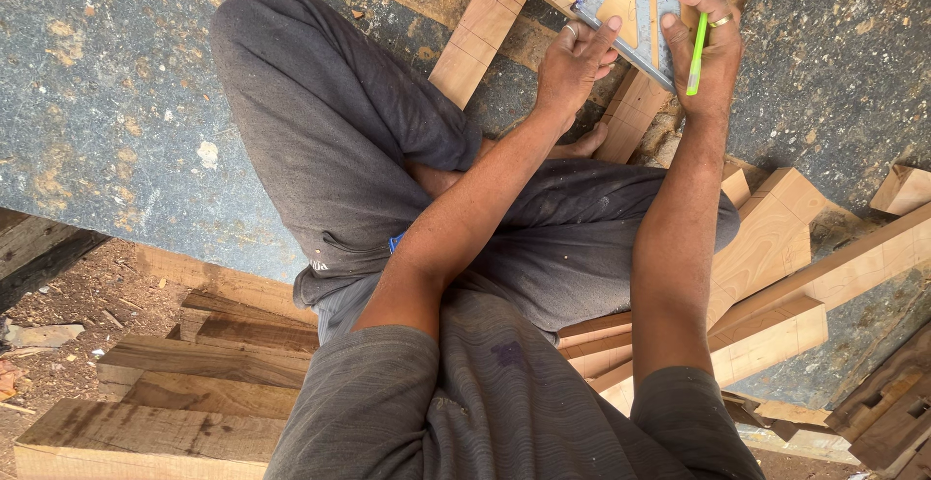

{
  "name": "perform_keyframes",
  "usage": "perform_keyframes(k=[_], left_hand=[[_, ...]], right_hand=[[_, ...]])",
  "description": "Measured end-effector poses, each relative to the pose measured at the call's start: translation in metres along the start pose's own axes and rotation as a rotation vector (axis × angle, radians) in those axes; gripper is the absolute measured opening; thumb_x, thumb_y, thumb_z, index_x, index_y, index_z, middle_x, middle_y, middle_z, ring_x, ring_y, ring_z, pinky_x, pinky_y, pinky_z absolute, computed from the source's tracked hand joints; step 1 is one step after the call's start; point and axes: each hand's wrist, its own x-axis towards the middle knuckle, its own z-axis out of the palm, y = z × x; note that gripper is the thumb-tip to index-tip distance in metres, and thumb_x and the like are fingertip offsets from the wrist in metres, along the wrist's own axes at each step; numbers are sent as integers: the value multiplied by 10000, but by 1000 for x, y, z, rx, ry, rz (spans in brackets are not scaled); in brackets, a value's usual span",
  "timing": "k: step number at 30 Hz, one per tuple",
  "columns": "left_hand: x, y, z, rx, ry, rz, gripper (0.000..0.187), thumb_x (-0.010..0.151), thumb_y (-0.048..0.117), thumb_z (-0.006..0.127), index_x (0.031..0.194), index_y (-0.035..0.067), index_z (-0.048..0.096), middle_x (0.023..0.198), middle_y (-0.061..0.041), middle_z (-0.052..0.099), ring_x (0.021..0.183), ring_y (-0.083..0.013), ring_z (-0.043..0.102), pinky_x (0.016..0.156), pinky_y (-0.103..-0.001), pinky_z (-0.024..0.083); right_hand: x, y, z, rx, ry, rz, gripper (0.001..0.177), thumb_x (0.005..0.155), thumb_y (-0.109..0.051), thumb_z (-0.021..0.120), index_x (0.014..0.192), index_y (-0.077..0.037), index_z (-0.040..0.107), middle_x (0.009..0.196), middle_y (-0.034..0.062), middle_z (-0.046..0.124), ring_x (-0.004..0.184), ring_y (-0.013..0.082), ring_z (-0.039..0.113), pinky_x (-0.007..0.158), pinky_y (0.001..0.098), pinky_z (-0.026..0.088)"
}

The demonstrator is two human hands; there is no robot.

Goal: The person sits cross-legged on the floor and uses a green pencil and a metal set square to mark lines on a small wooden block. They repeatedly position the set square and draw straight lines on the wood's surface.

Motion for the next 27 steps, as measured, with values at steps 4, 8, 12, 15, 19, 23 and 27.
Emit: perform_keyframes(k=[4,8,12,15,19,23,27], left_hand=[[0,0,0,0,-2,-2,520,896,553,670,951,40,608,994,-209,750,1029,-305,775,836,-388,679],[0,0,0,4,0,0,519,898,550,674,949,38,606,998,-211,747,1026,-304,778,838,-386,682],[0,0,0,5,2,-6,520,898,547,674,950,33,615,1001,-211,753,1023,-297,778,841,-383,680],[1,0,0,-4,-2,-6,525,892,547,678,962,30,619,1004,-210,753,1024,-296,776,842,-381,679],[2,-2,0,1,-1,-12,527,893,546,677,972,27,620,1003,-211,754,1028,-297,777,847,-379,678],[3,-5,-1,5,-8,10,531,908,545,664,981,21,617,1002,-216,745,1033,-305,776,844,-386,684],[4,-6,0,4,-12,1,534,909,542,662,981,15,609,999,-222,740,1032,-310,776,838,-390,687]], right_hand=[[-1,3,0,16,-2,-26,274,1087,-69,788,1323,-130,664,1453,174,612,1431,299,595,1220,444,529],[0,7,-1,33,-9,-36,278,1088,-67,788,1329,-127,662,1455,177,602,1438,304,586,1221,444,524],[0,7,-1,36,-13,-53,270,1099,-84,787,1333,-126,659,1452,178,609,1441,303,592,1230,447,520],[1,7,-1,46,-15,-68,268,1105,-97,787,1338,-123,656,1450,182,613,1442,306,594,1236,450,515],[0,7,-2,52,-14,-52,276,1100,-113,794,1337,-124,655,1451,192,618,1436,313,593,1226,457,513],[-1,9,-3,-4,-23,-72,275,1106,-134,790,1345,-133,653,1462,189,629,1432,308,600,1224,464,526],[1,11,-2,8,-18,-55,289,1095,-159,801,1344,-137,655,1461,190,623,1435,307,593,1223,473,529]])
